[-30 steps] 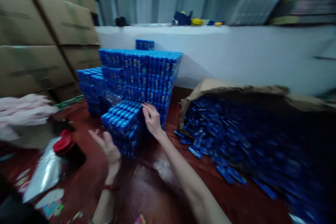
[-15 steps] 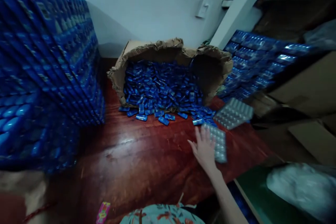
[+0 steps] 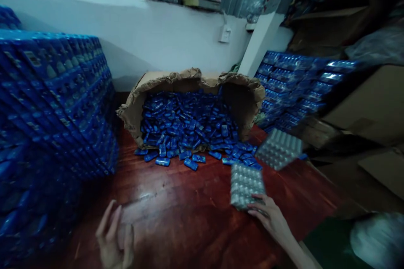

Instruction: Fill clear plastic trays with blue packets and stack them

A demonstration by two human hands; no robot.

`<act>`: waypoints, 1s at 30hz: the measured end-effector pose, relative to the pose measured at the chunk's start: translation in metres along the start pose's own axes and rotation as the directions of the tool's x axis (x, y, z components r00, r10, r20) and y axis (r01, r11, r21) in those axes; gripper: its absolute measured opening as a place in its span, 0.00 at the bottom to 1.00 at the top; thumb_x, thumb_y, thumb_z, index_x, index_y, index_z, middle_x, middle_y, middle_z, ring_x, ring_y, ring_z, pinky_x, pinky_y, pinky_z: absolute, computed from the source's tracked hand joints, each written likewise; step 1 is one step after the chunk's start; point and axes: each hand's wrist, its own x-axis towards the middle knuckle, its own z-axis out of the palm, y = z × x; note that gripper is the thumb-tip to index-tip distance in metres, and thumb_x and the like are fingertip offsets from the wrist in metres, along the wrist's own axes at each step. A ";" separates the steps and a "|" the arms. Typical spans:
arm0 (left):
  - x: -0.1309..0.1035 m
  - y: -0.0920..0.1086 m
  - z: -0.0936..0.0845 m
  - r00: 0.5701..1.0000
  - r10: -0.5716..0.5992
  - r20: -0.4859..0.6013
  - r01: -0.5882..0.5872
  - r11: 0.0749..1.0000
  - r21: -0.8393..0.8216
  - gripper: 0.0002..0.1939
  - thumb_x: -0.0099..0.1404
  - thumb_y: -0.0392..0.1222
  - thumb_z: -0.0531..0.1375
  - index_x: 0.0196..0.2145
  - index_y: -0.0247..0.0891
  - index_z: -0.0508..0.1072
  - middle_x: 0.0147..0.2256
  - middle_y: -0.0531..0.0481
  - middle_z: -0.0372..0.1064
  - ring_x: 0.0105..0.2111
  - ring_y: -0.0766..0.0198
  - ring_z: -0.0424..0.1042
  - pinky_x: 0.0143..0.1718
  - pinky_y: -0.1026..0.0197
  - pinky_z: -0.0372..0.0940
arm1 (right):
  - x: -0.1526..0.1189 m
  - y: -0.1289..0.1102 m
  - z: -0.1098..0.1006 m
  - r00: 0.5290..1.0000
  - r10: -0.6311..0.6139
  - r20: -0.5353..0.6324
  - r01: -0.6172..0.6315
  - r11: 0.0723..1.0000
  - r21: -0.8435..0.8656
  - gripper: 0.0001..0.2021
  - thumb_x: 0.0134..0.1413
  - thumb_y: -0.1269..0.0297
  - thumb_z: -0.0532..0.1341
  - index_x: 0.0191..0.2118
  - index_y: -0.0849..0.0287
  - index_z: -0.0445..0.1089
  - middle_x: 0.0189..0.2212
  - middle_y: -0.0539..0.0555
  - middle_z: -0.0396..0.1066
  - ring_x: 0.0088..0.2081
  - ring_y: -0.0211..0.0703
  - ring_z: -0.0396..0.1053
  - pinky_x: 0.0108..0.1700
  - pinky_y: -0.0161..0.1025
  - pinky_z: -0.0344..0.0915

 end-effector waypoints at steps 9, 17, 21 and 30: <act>-0.030 0.029 0.056 0.987 0.073 0.147 -0.048 0.985 -0.164 0.23 0.66 0.35 0.48 0.56 0.53 0.62 0.58 0.51 0.56 0.55 0.59 0.62 0.55 0.54 0.62 | 0.016 -0.001 -0.011 0.989 -0.052 0.138 0.043 0.997 0.068 0.14 0.54 0.54 0.55 0.33 0.50 0.77 0.43 0.59 0.73 0.44 0.50 0.71 0.46 0.48 0.67; -0.034 0.026 0.050 0.961 0.026 0.274 0.018 0.987 -0.159 0.20 0.66 0.36 0.49 0.54 0.50 0.65 0.59 0.50 0.55 0.55 0.58 0.61 0.57 0.53 0.60 | 0.019 -0.006 -0.014 0.987 -0.046 0.155 0.038 0.998 0.054 0.12 0.55 0.57 0.55 0.33 0.50 0.77 0.42 0.58 0.72 0.44 0.49 0.70 0.46 0.46 0.67; -0.034 0.023 0.047 0.957 0.044 0.285 0.004 0.986 -0.166 0.20 0.66 0.37 0.50 0.54 0.49 0.65 0.59 0.49 0.54 0.55 0.56 0.61 0.57 0.49 0.60 | 0.024 -0.002 -0.019 0.972 -0.057 0.226 0.049 0.998 0.043 0.12 0.54 0.62 0.56 0.33 0.50 0.77 0.43 0.57 0.72 0.44 0.47 0.70 0.46 0.44 0.67; -0.035 0.007 0.050 0.932 0.128 0.338 -0.101 0.990 -0.096 0.24 0.65 0.34 0.51 0.57 0.50 0.60 0.60 0.47 0.52 0.56 0.57 0.61 0.54 0.51 0.63 | -0.007 -0.016 0.020 0.983 -0.167 -0.080 0.132 0.934 -0.331 0.23 0.46 0.79 0.46 0.43 0.56 0.71 0.47 0.58 0.70 0.49 0.48 0.68 0.45 0.45 0.65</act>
